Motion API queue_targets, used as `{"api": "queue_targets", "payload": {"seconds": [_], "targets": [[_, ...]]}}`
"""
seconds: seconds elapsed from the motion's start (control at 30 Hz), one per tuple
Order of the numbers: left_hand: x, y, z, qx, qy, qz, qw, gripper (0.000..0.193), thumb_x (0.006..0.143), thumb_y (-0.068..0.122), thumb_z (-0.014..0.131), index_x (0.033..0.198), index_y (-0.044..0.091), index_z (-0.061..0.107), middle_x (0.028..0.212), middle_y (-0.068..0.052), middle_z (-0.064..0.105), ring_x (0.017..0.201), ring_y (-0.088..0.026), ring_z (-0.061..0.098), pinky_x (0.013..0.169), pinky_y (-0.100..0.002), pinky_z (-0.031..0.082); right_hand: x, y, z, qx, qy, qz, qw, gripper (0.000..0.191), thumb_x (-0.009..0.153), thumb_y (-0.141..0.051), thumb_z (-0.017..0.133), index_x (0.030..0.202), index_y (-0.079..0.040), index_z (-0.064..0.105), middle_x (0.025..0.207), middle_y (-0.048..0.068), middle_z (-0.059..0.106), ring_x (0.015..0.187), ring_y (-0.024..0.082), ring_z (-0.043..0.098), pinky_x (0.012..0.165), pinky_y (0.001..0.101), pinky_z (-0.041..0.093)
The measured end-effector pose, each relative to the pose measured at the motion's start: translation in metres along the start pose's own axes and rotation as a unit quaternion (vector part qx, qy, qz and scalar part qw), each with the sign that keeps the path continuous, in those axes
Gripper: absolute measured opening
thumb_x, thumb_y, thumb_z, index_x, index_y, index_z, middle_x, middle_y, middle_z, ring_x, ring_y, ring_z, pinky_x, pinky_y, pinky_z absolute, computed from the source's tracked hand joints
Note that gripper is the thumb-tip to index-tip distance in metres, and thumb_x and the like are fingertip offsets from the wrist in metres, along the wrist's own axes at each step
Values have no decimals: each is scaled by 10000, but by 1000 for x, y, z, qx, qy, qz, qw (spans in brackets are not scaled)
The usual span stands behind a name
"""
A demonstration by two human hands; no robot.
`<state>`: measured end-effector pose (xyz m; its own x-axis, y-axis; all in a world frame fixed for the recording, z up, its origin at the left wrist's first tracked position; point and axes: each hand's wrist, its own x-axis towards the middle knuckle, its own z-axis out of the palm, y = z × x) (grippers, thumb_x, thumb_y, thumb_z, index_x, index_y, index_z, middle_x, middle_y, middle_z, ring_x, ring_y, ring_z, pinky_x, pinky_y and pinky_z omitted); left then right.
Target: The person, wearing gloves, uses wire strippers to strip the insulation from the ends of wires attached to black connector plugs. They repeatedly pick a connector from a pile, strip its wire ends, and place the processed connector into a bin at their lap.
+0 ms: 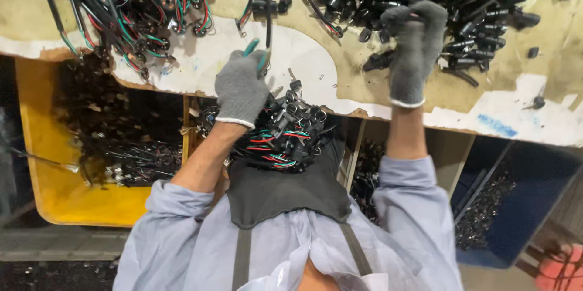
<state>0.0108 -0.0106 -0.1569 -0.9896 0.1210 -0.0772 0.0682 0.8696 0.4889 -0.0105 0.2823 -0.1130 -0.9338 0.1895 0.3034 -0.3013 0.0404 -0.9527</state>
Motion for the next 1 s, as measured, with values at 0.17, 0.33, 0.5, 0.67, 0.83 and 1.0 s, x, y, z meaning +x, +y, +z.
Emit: {"api": "queue_targets", "payload": {"seconds": [0.17,0.33,0.5,0.67,0.83,1.0], "targets": [[5,18,-10,9,26,58,998,483,660,280,868,1073,55,758,888,-225,664,755,-407,677,614,-493,530,-41,-20,49,140,-1,111,984,315,971,-196,664,1229,-60,546,902,43,614,831,189,686,837,395,638],[-2,25,-81,-406,-39,-35,912,329,855,80,767,1184,99,764,1045,-144,785,923,-215,748,822,-328,603,-64,-28,62,-229,-205,-131,942,293,876,-146,861,993,-81,600,845,108,615,787,310,672,821,412,567],[-40,44,-105,-468,-134,46,873,308,878,59,794,1183,81,759,1028,-91,796,917,-120,749,825,-281,608,-59,-45,68,-254,-285,-114,917,441,810,-394,890,989,-78,639,755,97,599,679,321,621,654,424,477],[-34,60,-102,-343,-40,186,920,369,816,2,753,1169,107,766,1038,-100,729,926,-189,732,804,-316,603,-64,-46,71,-172,-309,-91,931,651,775,-612,791,1160,-98,691,784,70,627,693,293,630,670,412,466],[-45,44,-145,-424,172,213,863,247,858,129,787,1104,106,772,977,-92,712,854,-209,714,739,-337,573,-77,-36,66,-239,-346,-112,900,505,859,-560,816,980,-90,676,719,83,606,665,324,623,639,435,477],[-77,30,-95,-364,-33,361,858,217,887,224,804,1064,103,773,925,-96,699,796,-222,696,680,-353,548,-88,-39,87,-392,-482,-146,770,306,833,-427,735,835,-132,653,738,86,632,701,340,639,647,468,500]]}}
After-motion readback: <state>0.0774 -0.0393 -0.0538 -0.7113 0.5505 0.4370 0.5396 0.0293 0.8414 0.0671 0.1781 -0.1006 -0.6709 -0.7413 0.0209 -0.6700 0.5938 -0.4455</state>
